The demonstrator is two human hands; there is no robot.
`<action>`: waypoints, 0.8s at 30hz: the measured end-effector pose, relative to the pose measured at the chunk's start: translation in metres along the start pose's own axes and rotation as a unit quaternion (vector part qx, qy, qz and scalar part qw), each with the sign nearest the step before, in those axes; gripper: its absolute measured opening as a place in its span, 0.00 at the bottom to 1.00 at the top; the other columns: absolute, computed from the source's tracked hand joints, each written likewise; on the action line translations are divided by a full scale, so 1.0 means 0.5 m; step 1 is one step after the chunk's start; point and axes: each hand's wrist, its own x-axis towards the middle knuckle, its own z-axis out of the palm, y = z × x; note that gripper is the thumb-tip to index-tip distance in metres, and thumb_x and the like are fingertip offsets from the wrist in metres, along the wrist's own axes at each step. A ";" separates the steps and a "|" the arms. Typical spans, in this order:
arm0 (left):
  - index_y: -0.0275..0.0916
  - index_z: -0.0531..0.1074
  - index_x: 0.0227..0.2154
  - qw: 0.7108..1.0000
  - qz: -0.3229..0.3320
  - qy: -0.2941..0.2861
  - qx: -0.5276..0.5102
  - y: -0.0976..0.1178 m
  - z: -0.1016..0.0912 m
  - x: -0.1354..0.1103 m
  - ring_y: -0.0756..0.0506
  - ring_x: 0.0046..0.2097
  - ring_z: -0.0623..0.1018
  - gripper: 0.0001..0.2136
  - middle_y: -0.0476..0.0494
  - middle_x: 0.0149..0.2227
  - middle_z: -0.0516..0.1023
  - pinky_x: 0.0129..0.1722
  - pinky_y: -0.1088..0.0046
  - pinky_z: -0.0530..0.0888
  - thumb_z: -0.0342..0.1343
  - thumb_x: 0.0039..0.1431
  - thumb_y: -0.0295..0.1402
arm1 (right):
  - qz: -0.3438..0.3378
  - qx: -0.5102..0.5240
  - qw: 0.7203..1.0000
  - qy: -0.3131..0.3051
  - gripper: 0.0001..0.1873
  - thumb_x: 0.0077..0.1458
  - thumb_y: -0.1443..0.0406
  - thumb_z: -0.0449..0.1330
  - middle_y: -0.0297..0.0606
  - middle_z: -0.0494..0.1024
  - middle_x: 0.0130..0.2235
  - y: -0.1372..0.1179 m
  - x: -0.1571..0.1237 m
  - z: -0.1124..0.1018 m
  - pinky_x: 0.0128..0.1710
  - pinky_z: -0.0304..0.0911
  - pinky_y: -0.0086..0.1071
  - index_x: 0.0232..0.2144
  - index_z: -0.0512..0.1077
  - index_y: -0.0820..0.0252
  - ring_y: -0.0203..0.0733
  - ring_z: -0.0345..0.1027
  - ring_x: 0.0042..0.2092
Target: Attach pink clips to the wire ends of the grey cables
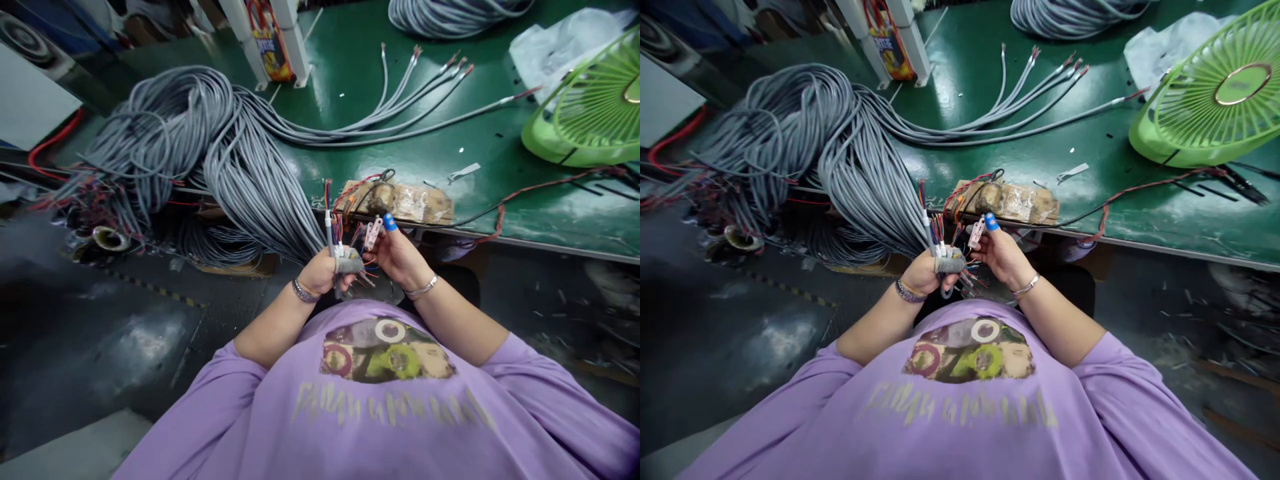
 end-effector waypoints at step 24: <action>0.35 0.68 0.19 0.999 0.014 0.047 0.018 -0.010 0.020 -0.016 0.54 0.12 0.65 0.15 0.51 0.13 0.69 0.12 0.79 0.62 0.66 0.43 0.40 | 0.037 0.023 0.999 -0.020 0.33 0.49 0.35 0.54 0.36 0.76 0.28 0.000 -0.012 0.003 0.26 0.64 0.30 0.29 0.73 0.59 0.35 0.66 0.26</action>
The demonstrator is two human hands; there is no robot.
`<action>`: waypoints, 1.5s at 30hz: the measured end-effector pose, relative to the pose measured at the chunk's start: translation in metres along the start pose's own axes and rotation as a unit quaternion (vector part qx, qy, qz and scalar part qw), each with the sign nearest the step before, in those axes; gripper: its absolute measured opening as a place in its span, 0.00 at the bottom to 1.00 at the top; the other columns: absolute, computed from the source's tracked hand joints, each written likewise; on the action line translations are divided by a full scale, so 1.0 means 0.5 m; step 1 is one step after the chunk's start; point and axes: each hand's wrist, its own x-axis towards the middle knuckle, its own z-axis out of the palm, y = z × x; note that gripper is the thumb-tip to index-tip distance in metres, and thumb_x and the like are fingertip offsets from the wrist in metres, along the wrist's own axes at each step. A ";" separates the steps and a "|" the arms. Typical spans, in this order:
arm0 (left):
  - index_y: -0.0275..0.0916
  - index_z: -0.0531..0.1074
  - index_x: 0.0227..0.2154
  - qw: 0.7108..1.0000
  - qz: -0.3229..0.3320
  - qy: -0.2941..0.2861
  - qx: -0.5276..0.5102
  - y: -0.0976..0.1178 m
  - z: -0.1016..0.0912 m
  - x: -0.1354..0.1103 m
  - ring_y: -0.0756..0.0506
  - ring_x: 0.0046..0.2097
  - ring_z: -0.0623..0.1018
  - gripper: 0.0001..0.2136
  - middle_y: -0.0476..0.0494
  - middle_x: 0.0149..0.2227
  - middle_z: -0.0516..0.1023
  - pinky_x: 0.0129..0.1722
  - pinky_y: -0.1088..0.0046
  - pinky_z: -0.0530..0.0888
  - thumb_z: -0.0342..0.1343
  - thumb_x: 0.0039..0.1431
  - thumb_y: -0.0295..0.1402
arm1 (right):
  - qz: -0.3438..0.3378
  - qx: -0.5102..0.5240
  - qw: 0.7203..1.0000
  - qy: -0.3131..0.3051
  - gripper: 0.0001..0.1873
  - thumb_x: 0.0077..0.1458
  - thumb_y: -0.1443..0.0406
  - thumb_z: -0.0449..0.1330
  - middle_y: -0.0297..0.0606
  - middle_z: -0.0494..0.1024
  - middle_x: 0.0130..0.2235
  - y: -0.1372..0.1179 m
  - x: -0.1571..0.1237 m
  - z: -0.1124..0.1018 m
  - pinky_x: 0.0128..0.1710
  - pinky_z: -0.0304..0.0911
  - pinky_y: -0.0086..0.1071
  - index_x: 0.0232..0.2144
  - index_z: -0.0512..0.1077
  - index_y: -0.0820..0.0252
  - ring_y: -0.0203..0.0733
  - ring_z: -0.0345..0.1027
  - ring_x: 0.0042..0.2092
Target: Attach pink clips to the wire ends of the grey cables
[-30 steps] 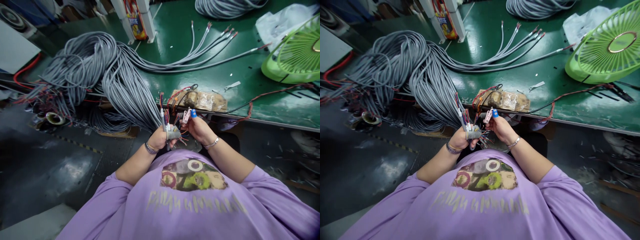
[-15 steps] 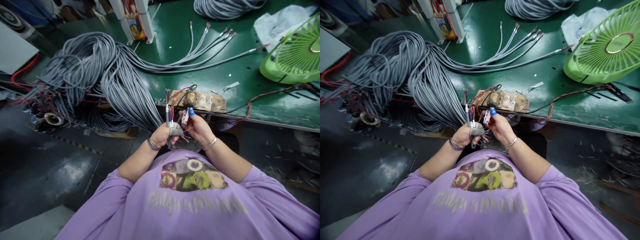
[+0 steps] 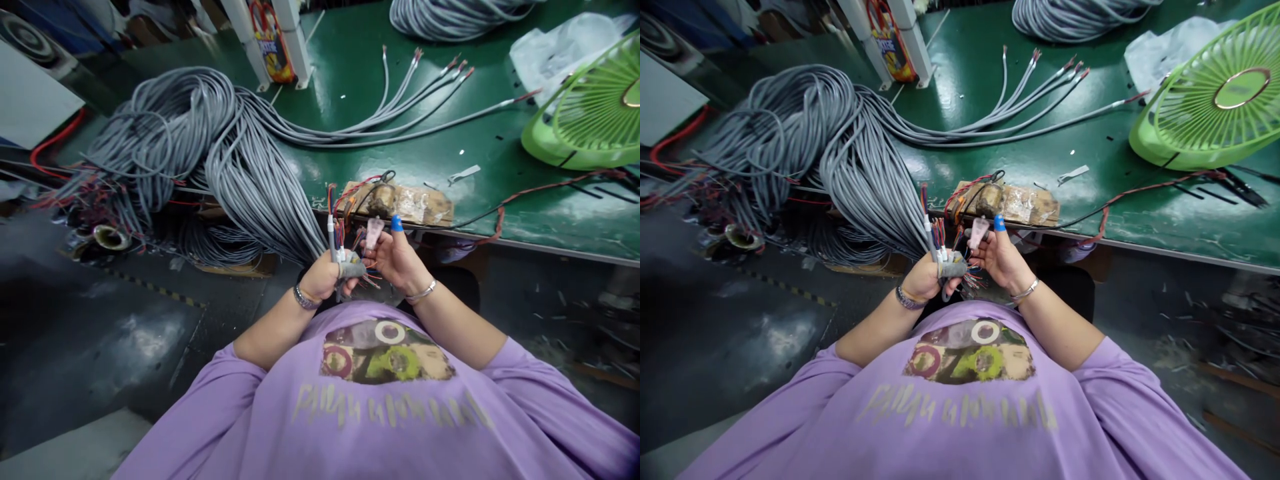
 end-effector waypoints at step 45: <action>0.36 0.69 0.21 0.977 0.094 0.181 -0.062 -0.029 0.046 -0.012 0.54 0.16 0.69 0.15 0.52 0.17 0.71 0.16 0.79 0.67 0.65 0.45 0.43 | -0.084 -0.037 0.996 0.016 0.19 0.52 0.48 0.63 0.33 0.75 0.26 0.003 0.004 -0.001 0.26 0.62 0.28 0.29 0.73 0.59 0.33 0.62 0.25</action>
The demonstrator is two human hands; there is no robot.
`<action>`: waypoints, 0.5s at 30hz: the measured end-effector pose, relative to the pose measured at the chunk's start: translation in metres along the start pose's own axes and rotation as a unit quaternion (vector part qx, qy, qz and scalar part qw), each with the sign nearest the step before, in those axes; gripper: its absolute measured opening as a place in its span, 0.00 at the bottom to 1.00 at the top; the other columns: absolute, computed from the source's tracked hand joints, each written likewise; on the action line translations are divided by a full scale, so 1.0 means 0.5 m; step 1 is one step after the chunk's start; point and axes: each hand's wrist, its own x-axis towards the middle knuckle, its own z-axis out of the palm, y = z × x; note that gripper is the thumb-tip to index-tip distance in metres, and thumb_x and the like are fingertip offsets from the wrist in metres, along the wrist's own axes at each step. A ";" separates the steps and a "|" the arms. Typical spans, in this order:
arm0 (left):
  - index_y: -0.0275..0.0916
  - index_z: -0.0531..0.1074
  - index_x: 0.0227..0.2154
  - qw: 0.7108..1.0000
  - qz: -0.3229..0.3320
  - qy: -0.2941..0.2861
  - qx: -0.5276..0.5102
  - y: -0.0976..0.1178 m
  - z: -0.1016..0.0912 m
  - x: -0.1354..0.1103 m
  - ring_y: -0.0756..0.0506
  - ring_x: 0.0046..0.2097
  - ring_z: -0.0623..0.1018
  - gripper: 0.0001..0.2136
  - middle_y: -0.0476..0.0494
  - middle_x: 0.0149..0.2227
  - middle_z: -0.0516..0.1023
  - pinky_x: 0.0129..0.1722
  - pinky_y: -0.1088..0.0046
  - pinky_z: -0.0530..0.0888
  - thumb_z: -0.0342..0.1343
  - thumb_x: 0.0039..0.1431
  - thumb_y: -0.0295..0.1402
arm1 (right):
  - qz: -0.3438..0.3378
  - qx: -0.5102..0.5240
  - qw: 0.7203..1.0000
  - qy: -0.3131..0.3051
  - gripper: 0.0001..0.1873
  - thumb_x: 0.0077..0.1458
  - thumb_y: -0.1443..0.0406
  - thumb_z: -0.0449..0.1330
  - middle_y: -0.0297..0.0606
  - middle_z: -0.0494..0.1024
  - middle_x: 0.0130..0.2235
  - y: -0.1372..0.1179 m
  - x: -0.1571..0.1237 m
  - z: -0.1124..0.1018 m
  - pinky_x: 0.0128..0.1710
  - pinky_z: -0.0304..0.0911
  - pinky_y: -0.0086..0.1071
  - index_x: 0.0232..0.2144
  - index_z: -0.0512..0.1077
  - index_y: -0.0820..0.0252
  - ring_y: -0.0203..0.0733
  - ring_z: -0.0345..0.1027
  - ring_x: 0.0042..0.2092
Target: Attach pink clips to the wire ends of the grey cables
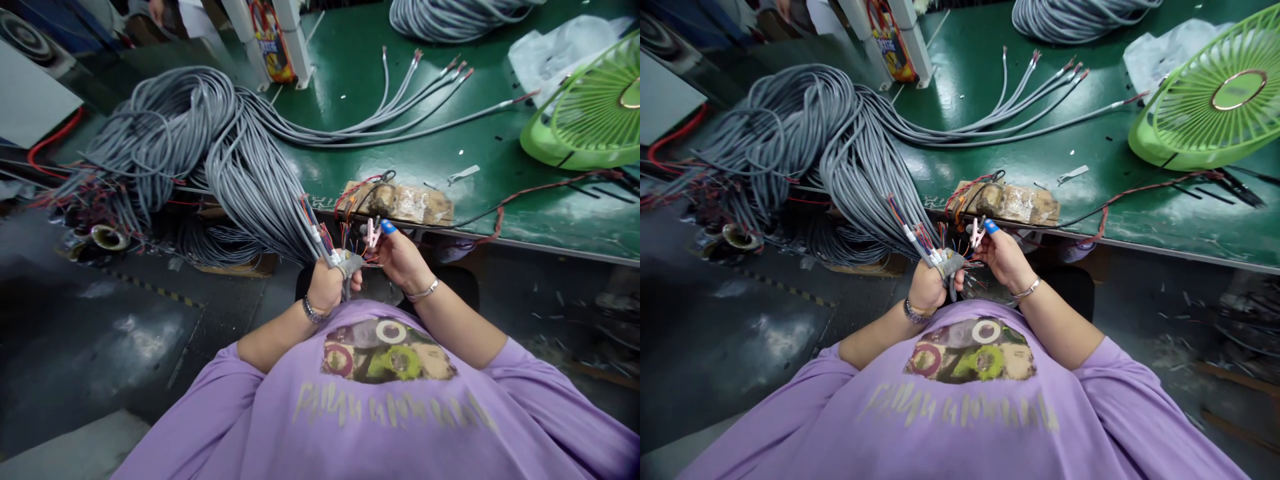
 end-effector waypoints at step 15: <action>0.36 0.67 0.19 1.000 -0.012 -0.007 0.015 -0.001 0.014 0.017 0.53 0.15 0.68 0.16 0.51 0.15 0.71 0.15 0.78 0.67 0.65 0.45 0.42 | 0.068 0.070 0.995 0.025 0.25 0.47 0.42 0.64 0.33 0.75 0.24 0.001 0.017 0.023 0.24 0.61 0.30 0.27 0.72 0.58 0.35 0.64 0.23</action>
